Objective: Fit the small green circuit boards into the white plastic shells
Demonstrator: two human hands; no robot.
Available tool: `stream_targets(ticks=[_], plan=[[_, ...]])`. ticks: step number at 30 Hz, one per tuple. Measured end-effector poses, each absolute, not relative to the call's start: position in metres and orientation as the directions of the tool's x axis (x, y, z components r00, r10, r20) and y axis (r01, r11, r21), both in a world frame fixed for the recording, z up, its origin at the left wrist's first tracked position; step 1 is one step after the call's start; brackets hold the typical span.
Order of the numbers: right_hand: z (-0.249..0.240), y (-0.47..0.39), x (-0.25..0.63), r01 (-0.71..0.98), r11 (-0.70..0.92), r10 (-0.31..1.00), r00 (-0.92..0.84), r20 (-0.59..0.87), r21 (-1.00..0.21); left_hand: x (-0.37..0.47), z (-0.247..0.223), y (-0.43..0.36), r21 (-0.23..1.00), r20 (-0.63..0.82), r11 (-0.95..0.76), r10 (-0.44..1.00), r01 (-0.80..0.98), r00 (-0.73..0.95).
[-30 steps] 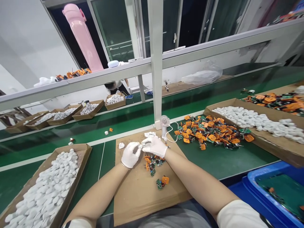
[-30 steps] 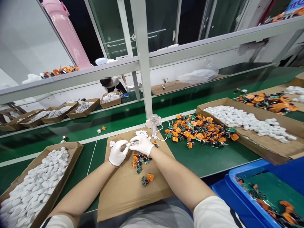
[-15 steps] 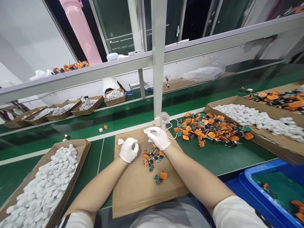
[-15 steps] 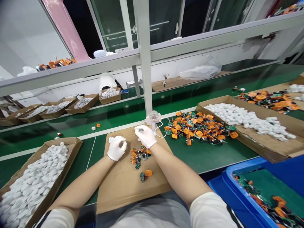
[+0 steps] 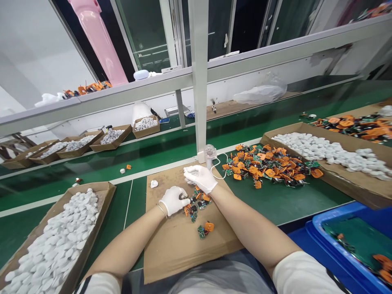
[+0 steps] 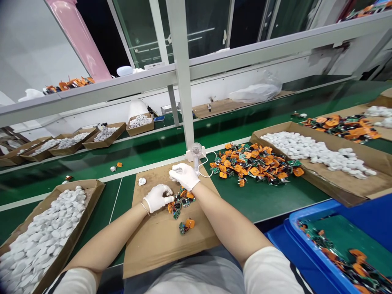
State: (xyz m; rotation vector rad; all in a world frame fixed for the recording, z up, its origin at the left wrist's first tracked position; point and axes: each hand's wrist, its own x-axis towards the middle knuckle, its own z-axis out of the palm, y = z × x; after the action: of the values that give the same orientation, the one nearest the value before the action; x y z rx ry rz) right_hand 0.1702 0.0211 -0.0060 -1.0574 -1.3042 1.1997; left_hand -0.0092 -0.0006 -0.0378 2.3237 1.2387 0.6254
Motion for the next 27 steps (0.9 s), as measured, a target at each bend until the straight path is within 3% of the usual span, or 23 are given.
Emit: stream_targets(ticks=[6,12,17,27], plan=[[-0.002,0.016,0.17,0.018,0.111,0.985,-0.132,0.108,-0.994,-0.019,-0.047,0.008,0.734,0.185,-0.399,0.896,0.55,0.403],[-0.002,0.015,0.17,0.105,0.151,0.98,-0.15,0.134,-0.983,-0.018,-0.053,0.013,0.822,0.327,-0.38,0.925,0.424,0.195],[0.007,0.01,0.168,0.22,0.228,0.951,-0.258,0.169,-0.948,-0.021,-0.043,0.008,0.753,0.551,-0.532,0.831,0.388,0.069],[0.005,0.009,0.164,0.308,0.277,0.919,-0.361,0.157,-0.91,-0.02,-0.043,-0.007,0.537,0.75,-0.752,0.633,0.383,0.191]])
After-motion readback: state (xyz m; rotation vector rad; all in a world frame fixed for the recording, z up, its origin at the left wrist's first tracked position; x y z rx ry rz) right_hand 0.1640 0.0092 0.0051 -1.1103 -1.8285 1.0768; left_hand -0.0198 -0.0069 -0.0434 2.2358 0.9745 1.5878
